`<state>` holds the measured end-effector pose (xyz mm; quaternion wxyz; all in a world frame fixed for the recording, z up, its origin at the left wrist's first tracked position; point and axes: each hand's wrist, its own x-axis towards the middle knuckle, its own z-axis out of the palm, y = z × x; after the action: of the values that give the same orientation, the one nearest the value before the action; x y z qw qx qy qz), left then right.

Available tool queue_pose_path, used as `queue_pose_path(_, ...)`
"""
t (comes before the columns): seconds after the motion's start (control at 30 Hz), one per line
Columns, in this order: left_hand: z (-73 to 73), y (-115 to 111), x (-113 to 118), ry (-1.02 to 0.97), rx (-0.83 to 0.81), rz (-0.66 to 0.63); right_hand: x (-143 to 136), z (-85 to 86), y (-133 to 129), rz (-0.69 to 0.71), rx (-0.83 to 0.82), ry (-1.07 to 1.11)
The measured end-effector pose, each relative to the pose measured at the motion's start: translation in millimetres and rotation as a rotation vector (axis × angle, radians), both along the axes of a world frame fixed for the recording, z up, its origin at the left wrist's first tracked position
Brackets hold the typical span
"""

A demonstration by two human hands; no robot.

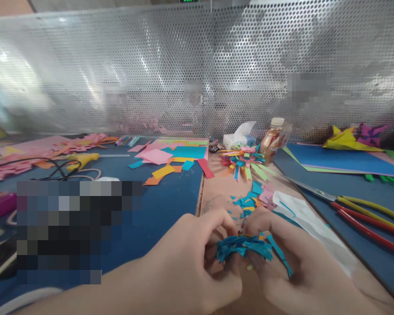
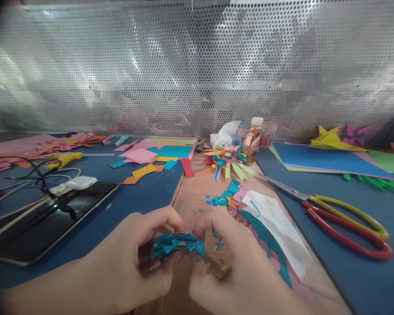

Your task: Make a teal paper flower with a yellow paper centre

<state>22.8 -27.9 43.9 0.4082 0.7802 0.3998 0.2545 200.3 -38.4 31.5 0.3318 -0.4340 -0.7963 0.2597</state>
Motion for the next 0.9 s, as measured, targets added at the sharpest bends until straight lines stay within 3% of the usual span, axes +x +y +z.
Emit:
queue_pose_path(0.23,1.0,-1,1,-0.009,-0.010,-0.001,0,0.4,0,0.000,0.087,-0.010)
queue_pose_path(0.47,9.2,4,0,0.039,-0.108,0.025,4,2.7,-1,-0.054,-0.015,-0.125)
queue_pose_path(0.67,4.3,7,-3,0.037,-0.139,-0.002,6,7.1,1,-0.069,0.044,-0.109)
queue_pose_path(0.9,11.2,9,-3,0.041,-0.139,0.054,1,7.1,8,-0.030,-0.084,-0.136)
